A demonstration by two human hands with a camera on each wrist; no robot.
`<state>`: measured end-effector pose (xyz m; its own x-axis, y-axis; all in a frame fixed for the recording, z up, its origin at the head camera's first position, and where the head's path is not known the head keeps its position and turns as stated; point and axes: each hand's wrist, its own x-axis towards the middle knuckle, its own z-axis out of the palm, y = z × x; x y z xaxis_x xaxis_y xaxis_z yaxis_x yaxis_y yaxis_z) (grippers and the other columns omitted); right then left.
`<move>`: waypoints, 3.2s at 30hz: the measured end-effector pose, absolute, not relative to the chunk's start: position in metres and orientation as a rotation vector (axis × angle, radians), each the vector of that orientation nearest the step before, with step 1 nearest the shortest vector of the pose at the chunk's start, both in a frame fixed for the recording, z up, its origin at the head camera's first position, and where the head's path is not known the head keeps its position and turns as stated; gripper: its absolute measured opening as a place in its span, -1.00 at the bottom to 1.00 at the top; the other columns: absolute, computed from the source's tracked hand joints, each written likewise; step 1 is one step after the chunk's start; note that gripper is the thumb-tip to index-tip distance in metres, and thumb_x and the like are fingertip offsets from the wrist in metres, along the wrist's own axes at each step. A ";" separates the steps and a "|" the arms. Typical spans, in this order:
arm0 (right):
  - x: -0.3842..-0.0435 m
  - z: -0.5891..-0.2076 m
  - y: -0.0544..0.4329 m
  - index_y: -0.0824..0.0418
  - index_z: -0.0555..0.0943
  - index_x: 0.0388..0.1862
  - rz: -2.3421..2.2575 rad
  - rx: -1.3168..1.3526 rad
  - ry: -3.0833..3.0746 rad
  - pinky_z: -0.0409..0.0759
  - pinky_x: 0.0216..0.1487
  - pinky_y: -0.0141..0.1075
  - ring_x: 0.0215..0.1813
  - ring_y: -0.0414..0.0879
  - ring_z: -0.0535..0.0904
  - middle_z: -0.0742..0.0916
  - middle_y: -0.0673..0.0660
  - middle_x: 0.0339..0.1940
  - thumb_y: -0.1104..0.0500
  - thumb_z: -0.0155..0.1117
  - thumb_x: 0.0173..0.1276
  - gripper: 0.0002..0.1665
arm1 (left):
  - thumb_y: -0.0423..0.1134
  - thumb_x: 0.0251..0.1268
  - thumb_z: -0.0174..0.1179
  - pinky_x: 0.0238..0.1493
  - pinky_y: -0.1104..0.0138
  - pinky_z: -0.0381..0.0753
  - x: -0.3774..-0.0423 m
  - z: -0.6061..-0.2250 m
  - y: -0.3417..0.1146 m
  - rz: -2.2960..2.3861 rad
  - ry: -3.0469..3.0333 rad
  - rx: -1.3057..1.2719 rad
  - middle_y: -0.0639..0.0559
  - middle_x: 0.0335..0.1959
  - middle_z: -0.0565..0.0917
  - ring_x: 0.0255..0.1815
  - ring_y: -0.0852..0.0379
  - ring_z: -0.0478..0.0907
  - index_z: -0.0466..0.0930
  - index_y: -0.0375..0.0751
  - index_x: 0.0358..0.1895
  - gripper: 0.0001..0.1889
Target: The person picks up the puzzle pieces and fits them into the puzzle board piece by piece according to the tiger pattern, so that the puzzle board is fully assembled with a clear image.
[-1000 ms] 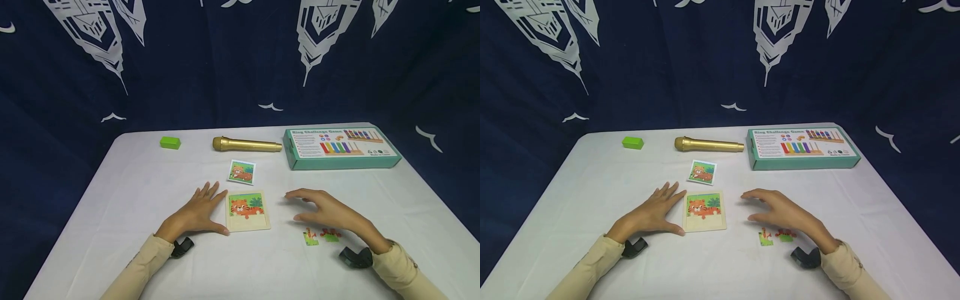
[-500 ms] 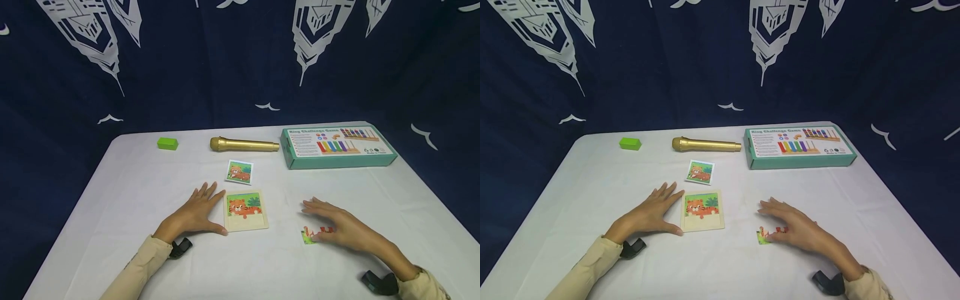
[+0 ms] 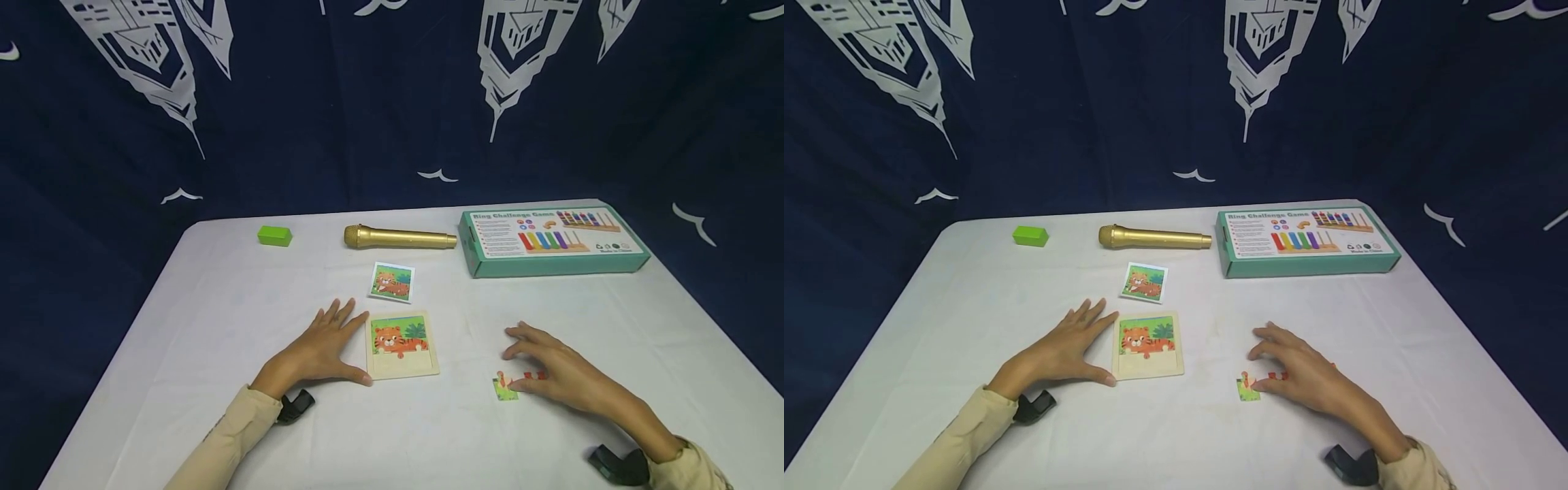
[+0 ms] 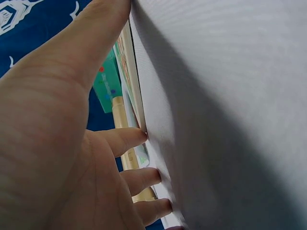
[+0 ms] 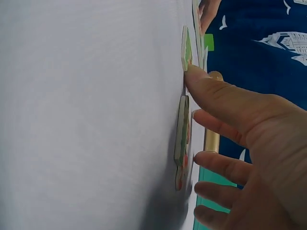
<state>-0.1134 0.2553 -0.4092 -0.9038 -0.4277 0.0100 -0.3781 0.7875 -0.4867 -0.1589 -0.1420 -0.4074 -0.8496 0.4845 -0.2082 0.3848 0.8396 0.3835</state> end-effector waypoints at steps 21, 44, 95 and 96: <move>-0.108 -0.410 0.248 -0.29 0.60 -0.28 -0.777 -0.736 2.850 0.24 0.28 0.25 0.43 0.23 0.22 0.52 0.04 0.30 0.07 0.58 -0.04 -0.61 | 0.42 -0.26 0.38 0.48 -0.11 -0.27 -0.157 -0.407 -0.143 0.492 2.715 0.656 -0.20 0.56 -0.14 0.55 -0.21 -0.35 0.04 -0.10 0.52 0.24; -0.109 -0.410 0.241 -0.17 0.49 -0.22 -0.782 -0.959 2.915 0.44 0.00 -0.29 -0.10 -0.31 0.44 0.55 -0.33 -0.23 0.21 0.55 -0.02 -0.51 | 0.42 -0.27 0.38 0.48 -0.10 -0.28 -0.158 -0.408 -0.143 0.475 2.720 0.662 -0.19 0.56 -0.14 0.55 -0.21 -0.36 0.05 -0.09 0.52 0.23; -0.158 -0.402 0.159 0.22 0.47 0.04 -1.478 -0.886 2.279 0.64 -0.35 -0.24 -0.45 0.08 0.63 0.67 0.21 -0.45 0.25 0.21 0.39 -0.72 | 0.43 -0.26 0.37 0.48 -0.11 -0.28 -0.159 -0.408 -0.143 0.473 2.724 0.677 -0.21 0.55 -0.15 0.55 -0.23 -0.36 0.04 -0.12 0.52 0.24; -0.159 -0.402 0.158 0.21 0.47 0.03 -1.473 -0.894 2.283 0.64 -0.35 -0.24 -0.45 0.07 0.63 0.67 0.20 -0.44 0.25 0.21 0.38 -0.73 | 0.43 -0.26 0.37 0.48 -0.11 -0.28 -0.159 -0.408 -0.143 0.469 2.723 0.675 -0.21 0.55 -0.15 0.55 -0.23 -0.36 0.03 -0.11 0.52 0.24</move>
